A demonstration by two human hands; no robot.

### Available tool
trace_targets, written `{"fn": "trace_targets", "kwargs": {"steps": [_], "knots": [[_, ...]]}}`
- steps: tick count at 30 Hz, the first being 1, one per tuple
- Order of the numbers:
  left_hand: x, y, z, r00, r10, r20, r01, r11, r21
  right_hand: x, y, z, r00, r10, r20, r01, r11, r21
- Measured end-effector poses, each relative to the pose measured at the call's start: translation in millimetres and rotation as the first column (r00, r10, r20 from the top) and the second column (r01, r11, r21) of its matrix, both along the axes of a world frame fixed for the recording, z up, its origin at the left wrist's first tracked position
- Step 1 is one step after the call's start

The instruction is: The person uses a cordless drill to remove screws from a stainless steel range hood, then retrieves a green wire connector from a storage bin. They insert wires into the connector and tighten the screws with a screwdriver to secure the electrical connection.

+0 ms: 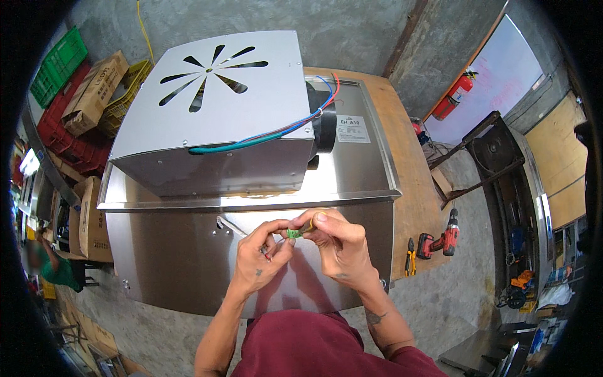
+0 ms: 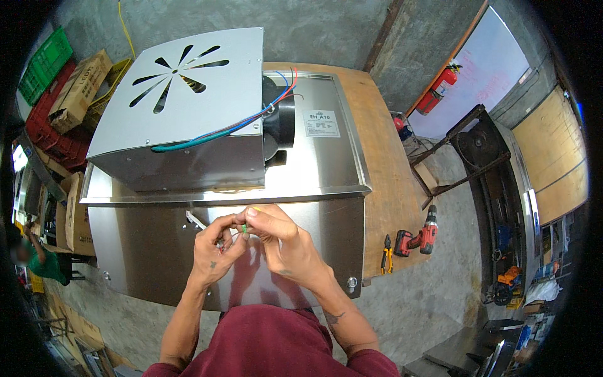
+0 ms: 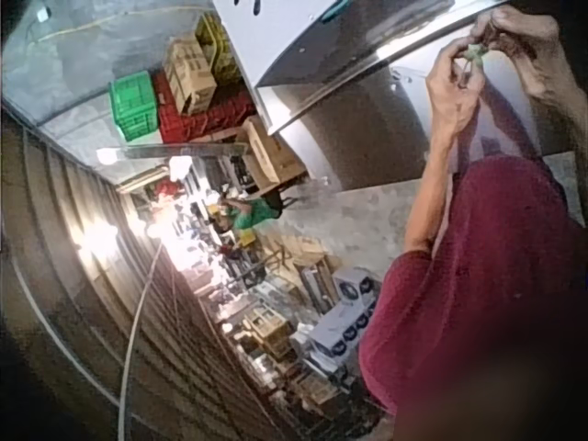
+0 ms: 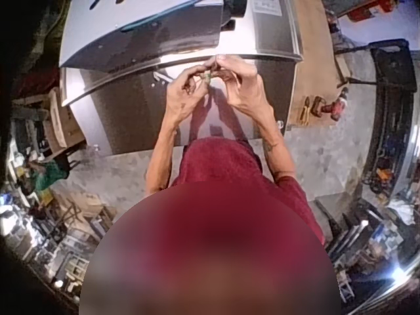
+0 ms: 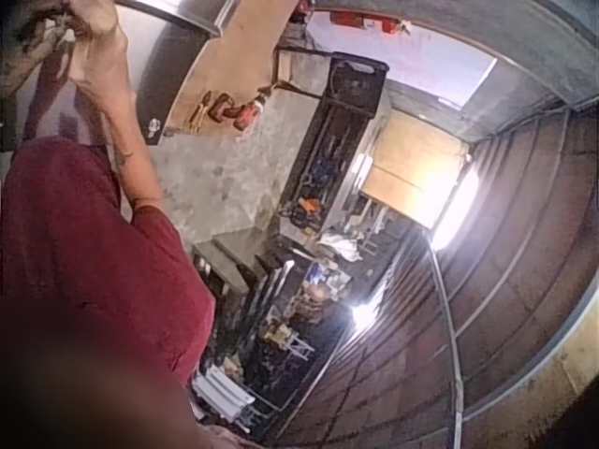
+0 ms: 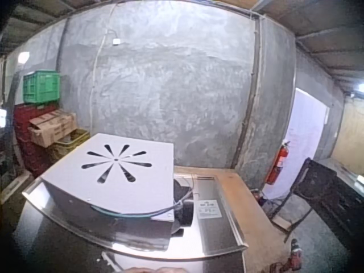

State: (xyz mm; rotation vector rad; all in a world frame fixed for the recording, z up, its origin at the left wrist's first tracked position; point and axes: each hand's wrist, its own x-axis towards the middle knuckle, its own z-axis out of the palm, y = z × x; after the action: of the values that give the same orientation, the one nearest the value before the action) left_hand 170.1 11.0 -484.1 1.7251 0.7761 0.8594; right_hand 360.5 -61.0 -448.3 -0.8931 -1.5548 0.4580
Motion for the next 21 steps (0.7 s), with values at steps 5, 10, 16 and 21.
{"fn": "trace_targets", "kwargs": {"steps": [5, 10, 16, 21], "knots": [[0, 0, 0, 1.0, -0.014, -0.007, 0.014, 1.0, -0.009, 1, 4, -4, 0.997, -0.068, -0.029, 0.069, 0.997, 0.038], [0, 0, -3, 1.0, -0.005, 0.004, 0.005, 1.0, -0.008, -1, 1, -8, 0.997, -0.075, 0.027, 0.073, 0.995, 0.062], [-2, 1, -3, 1.0, -0.011, -0.001, 0.011, 1.0, -0.015, -2, 3, -1, 0.997, -0.054, -0.059, 0.054, 0.999, 0.007], [2, 3, -5, 1.0, -0.004, 0.005, 0.004, 1.0, -0.007, 0, 3, -14, 0.998, -0.059, -0.018, 0.059, 0.998, 0.027]]}}
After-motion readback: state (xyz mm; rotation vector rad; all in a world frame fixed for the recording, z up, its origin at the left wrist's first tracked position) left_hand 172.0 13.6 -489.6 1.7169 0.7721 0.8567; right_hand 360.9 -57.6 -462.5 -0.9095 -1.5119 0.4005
